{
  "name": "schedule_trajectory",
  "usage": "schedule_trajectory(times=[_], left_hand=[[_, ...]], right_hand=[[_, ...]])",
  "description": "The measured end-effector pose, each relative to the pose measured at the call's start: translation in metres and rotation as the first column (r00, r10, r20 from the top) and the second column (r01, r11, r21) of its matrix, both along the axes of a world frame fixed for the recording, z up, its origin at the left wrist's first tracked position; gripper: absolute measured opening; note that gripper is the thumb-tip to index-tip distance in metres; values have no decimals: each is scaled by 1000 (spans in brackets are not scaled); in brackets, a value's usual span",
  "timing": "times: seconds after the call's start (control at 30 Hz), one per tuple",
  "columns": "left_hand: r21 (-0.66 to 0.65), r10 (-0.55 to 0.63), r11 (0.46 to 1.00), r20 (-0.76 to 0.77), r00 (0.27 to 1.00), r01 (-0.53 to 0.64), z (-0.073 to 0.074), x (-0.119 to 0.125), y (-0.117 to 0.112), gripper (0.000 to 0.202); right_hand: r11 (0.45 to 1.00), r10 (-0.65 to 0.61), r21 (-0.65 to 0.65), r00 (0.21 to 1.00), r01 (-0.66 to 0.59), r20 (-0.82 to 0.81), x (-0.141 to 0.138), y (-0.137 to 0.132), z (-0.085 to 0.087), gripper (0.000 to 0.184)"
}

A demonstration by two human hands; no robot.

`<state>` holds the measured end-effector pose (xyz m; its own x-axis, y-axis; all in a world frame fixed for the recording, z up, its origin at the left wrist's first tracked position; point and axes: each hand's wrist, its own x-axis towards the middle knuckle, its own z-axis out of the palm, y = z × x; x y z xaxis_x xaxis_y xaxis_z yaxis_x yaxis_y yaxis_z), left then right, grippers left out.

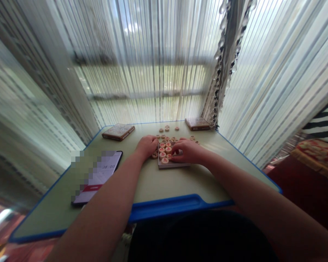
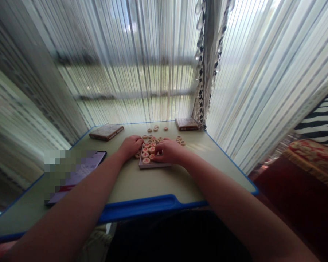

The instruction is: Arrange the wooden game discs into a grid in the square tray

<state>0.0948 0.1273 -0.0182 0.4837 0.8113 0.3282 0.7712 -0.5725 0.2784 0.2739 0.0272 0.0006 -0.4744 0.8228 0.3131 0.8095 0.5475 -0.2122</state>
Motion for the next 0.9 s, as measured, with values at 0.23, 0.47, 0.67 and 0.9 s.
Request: schedule_trajectory(times=[0.23, 0.47, 0.67, 0.9], left_hand=[[14, -4, 1000, 0, 1000, 4, 0, 0, 0, 35], [13, -2, 1000, -2, 1000, 2, -1, 1, 1, 35], [19, -14, 1000, -6, 1000, 14, -2, 0, 3, 35], [11, -6, 1000, -9, 1000, 6, -1, 0, 2, 35]], right_hand=[[1000, 14, 18, 1000, -14, -4, -1, -1, 0, 19], [1000, 5, 18, 999, -5, -48, -1, -3, 3, 19], [991, 70, 125, 987, -52, -146, -9, -1, -1, 15], [988, 99, 133, 989, -84, -112, -15, 5, -9, 14]])
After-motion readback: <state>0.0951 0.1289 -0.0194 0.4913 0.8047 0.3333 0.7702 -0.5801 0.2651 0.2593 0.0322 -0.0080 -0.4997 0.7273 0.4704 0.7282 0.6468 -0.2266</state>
